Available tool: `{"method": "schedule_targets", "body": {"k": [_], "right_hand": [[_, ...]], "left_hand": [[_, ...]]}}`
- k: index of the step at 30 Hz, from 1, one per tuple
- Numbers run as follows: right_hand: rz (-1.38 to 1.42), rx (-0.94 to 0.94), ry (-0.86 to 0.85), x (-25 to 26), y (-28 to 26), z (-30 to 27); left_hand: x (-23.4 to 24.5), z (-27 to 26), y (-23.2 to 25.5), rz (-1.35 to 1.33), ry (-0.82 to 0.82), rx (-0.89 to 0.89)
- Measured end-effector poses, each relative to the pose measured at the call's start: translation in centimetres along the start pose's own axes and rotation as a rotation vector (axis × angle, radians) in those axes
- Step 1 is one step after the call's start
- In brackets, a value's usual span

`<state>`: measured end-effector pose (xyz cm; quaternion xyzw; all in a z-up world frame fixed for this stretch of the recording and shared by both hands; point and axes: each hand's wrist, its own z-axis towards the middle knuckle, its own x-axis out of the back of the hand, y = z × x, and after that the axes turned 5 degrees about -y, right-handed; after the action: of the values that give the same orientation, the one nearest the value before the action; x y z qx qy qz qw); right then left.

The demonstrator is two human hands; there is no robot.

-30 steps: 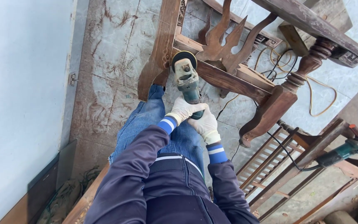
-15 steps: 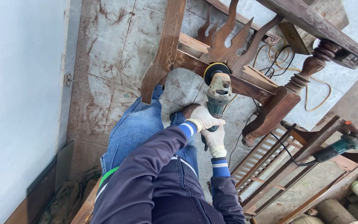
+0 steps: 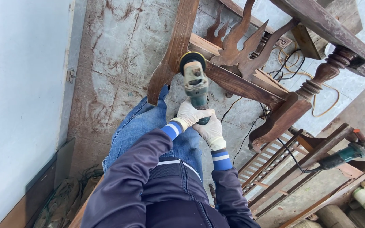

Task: The person uses an angle grinder fitted with a sanding disc to sand the frame of a carved wooden chair, moving the tool along the rails and legs. They reposition around the chair and continue sanding different surfaces of the wooden frame.

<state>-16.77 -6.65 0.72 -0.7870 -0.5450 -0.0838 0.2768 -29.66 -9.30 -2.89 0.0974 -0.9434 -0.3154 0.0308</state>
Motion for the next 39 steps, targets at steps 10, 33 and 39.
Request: {"method": "schedule_targets", "body": {"k": [10, 33, 39], "right_hand": [[0.073, 0.043, 0.037, -0.7, -0.6, 0.5], [-0.041, 0.118, 0.002, 2.1, 0.5, -0.7], [-0.002, 0.146, 0.047, 2.7, 0.8, 0.3]], "left_hand": [[1.3, 0.7, 1.6, 0.04, -0.03, 0.014], [-2.1, -1.0, 0.2, -0.399, 0.061, -0.059], [-2.1, 0.5, 1.0, -0.172, 0.042, -0.04]]}}
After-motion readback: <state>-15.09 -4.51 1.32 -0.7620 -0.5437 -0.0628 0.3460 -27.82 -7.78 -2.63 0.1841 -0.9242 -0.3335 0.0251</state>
